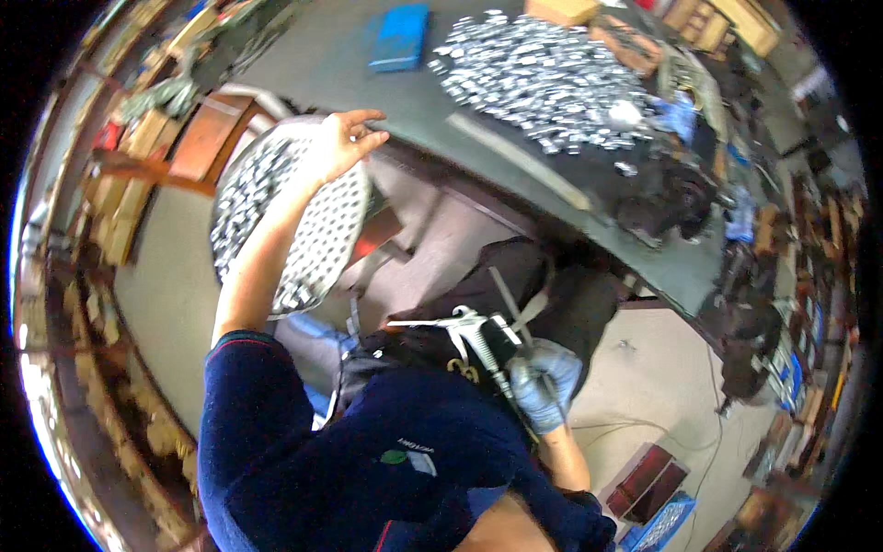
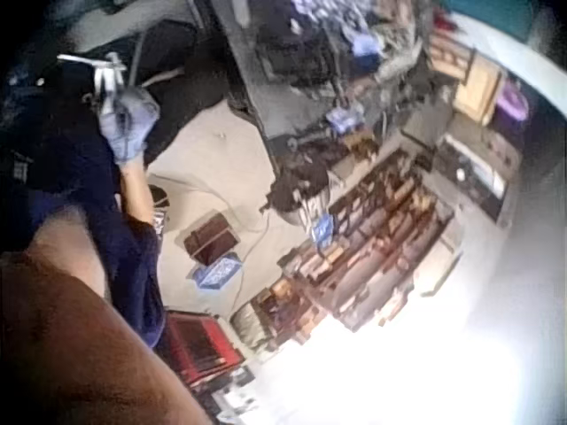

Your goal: The person picks up metal parts from a tray and sorts them onto a table, while holding an air nozzle in their gloved hand.

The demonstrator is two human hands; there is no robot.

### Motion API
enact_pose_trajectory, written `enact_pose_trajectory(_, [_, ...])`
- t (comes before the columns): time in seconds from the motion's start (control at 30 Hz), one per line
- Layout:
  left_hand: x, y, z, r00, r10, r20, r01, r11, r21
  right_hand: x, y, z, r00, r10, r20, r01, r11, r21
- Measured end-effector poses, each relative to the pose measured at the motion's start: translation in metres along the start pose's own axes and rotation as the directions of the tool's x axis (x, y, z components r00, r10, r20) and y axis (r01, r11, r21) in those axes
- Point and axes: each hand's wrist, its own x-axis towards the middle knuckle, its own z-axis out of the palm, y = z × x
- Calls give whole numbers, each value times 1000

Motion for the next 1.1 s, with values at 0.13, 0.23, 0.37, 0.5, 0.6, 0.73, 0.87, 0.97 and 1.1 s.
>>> enact_pose_trajectory(0.13, [-97,-74,-42,970,-235,-63,222,960,-170,-14,16,12,998,40,-51,-33,992,124])
enact_pose_trajectory(0.23, [-162,-109,-66,975,-216,49,208,969,132,-12,21,14,1000,4,26,-8,988,151])
enact_pose_trajectory(0.37, [-195,-90,-68,913,-358,193,221,834,505,-9,22,17,999,-22,25,17,988,154])
enact_pose_trajectory(0.5, [-205,-86,-47,925,-238,295,62,863,502,-14,29,17,999,-19,38,13,989,145])
enact_pose_trajectory(0.6, [-197,-82,-31,936,-135,325,-75,827,558,-11,24,16,996,-2,86,-13,985,172])
enact_pose_trajectory(0.73, [-182,-96,-27,955,-143,261,-79,725,685,-8,12,16,998,18,66,-26,992,126])
enact_pose_trajectory(0.87, [-168,-78,-32,966,-194,171,17,708,706,-11,15,15,998,30,46,-37,988,150])
enact_pose_trajectory(0.97, [-154,-27,-21,952,-257,167,276,956,-100,-7,12,12,997,-1,82,-5,997,78])
enact_pose_trajectory(1.1, [-152,25,27,901,5,433,395,400,-827,13,-11,16,996,-92,10,91,994,59])
